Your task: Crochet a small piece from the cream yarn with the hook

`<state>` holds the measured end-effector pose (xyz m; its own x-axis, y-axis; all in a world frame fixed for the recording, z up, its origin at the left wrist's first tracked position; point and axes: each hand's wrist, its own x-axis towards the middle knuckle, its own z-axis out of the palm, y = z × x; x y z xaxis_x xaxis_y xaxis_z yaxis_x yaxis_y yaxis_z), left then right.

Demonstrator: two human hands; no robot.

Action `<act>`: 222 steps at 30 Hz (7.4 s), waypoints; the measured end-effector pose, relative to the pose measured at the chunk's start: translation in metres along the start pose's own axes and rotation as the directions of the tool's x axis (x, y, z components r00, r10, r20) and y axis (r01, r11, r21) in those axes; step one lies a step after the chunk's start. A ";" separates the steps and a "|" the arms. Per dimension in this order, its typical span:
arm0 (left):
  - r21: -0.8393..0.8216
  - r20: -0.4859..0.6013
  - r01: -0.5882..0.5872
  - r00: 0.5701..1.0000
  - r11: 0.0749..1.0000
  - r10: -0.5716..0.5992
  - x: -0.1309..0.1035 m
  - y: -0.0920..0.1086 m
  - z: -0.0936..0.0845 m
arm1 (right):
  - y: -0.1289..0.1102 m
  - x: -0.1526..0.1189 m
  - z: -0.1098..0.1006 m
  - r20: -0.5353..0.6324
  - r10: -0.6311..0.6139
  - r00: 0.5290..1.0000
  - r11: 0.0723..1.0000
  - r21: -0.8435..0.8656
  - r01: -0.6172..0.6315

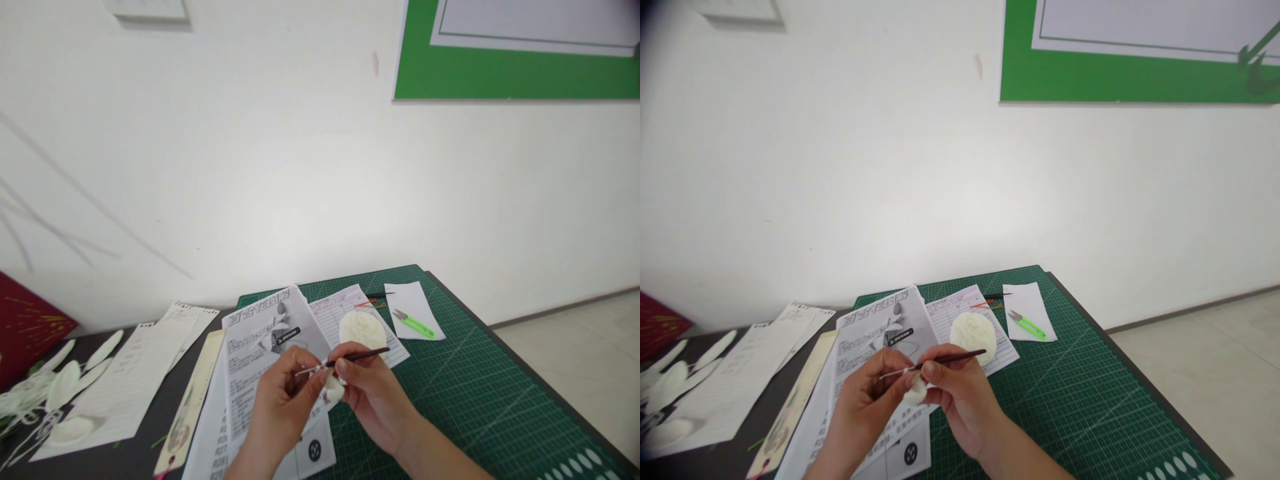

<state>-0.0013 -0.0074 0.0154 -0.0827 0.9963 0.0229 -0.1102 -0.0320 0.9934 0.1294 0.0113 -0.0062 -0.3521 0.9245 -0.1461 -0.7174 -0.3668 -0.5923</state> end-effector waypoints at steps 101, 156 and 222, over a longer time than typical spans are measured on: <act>-0.437 -0.052 0.291 0.937 0.851 -0.346 0.015 -0.015 0.004 | 0.011 0.008 -0.006 0.086 -0.329 0.940 0.745 -0.589 0.315; 0.005 0.143 0.324 0.936 0.946 -0.322 0.005 -0.034 0.013 | 0.003 0.010 -0.014 -0.094 -0.384 0.918 0.815 -0.501 0.290; -0.722 0.459 0.503 0.862 0.475 -0.215 0.028 -0.015 -0.023 | -0.011 0.003 -0.010 0.251 0.101 0.963 0.961 -0.275 -0.030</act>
<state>-0.0243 0.0191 -0.0014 0.4074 0.9021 -0.1426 -0.8087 0.4289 0.4025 0.1421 0.0195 -0.0083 -0.5623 0.8269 -0.0021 -0.5140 -0.3514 -0.7825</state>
